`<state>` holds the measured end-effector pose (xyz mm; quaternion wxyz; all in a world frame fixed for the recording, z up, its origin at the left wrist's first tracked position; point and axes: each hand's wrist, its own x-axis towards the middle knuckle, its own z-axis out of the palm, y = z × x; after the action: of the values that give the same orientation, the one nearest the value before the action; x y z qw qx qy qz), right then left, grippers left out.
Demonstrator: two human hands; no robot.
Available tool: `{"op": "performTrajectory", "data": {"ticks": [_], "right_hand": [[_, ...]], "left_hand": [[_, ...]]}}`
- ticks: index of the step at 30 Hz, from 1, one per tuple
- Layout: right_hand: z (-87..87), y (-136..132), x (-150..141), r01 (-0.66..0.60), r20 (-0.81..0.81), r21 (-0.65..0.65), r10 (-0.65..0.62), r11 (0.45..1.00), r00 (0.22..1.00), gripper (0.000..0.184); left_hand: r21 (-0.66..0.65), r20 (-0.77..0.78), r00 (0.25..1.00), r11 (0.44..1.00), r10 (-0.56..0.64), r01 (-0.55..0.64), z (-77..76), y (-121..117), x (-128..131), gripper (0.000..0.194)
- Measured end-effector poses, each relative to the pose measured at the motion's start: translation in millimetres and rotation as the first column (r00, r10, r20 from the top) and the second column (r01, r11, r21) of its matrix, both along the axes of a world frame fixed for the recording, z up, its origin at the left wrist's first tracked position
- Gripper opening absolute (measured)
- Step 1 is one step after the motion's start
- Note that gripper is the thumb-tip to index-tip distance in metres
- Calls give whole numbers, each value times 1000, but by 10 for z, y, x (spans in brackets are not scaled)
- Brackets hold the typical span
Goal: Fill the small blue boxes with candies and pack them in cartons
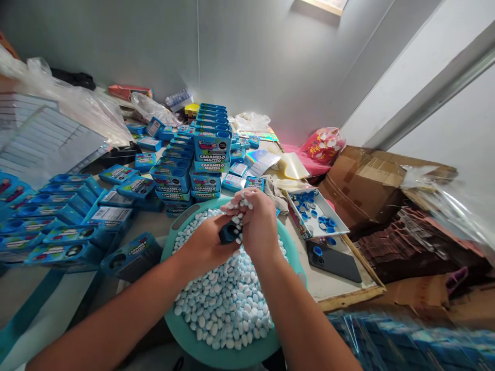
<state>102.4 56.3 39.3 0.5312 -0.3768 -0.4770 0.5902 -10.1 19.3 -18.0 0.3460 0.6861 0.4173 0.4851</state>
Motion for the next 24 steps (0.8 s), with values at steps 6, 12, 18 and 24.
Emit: {"op": "performTrajectory", "data": {"ticks": [6,12,18,24], "right_hand": [[-16,-49,20,1,-92,27,2,1000,996,10],[-56,-59,44,-31,-155,2,31,1000,987,11],[-97,-118,149,-112,30,149,109,982,994,21],[-156,-155,368,-34,404,349,-118,937,907,32]], "left_hand": [[-90,56,998,996,2,3,33,-27,25,24],[-82,-53,995,992,90,-94,58,-38,71,24],[-143,-110,990,984,91,-107,95,-16,55,17],[-236,-1,996,968,91,-89,46,-3,17,51]]}}
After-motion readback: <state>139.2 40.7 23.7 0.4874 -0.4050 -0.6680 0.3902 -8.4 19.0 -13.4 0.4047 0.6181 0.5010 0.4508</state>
